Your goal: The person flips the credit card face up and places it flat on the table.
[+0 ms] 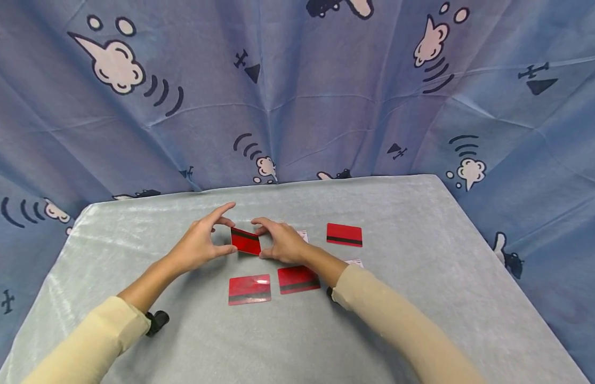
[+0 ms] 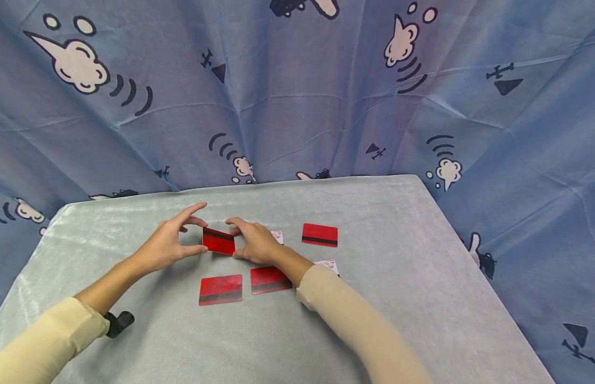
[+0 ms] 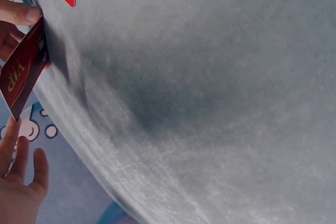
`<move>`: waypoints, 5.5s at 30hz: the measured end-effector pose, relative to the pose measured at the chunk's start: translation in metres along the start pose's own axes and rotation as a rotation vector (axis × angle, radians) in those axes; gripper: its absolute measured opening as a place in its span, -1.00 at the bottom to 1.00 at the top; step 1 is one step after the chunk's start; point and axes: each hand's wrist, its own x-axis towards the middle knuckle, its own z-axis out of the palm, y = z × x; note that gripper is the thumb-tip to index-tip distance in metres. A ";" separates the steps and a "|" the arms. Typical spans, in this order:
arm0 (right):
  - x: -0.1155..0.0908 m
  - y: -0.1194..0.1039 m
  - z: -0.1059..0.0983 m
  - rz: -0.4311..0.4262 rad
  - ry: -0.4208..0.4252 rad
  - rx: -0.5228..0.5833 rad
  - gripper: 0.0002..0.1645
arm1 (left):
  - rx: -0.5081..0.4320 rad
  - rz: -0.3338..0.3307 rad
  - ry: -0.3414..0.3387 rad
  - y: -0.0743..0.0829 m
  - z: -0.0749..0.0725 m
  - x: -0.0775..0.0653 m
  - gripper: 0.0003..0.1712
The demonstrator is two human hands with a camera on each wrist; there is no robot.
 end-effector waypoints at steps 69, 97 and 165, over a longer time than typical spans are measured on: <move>0.007 -0.045 -0.028 -0.198 0.164 0.098 0.04 | -0.211 -0.102 0.033 -0.016 0.027 -0.002 0.43; 0.006 -0.052 -0.027 -0.240 0.168 0.133 0.02 | -0.297 -0.089 0.071 -0.009 0.024 0.002 0.41; 0.001 -0.031 -0.046 -0.125 0.090 0.048 -0.03 | -0.046 -0.174 0.005 -0.028 0.009 -0.008 0.42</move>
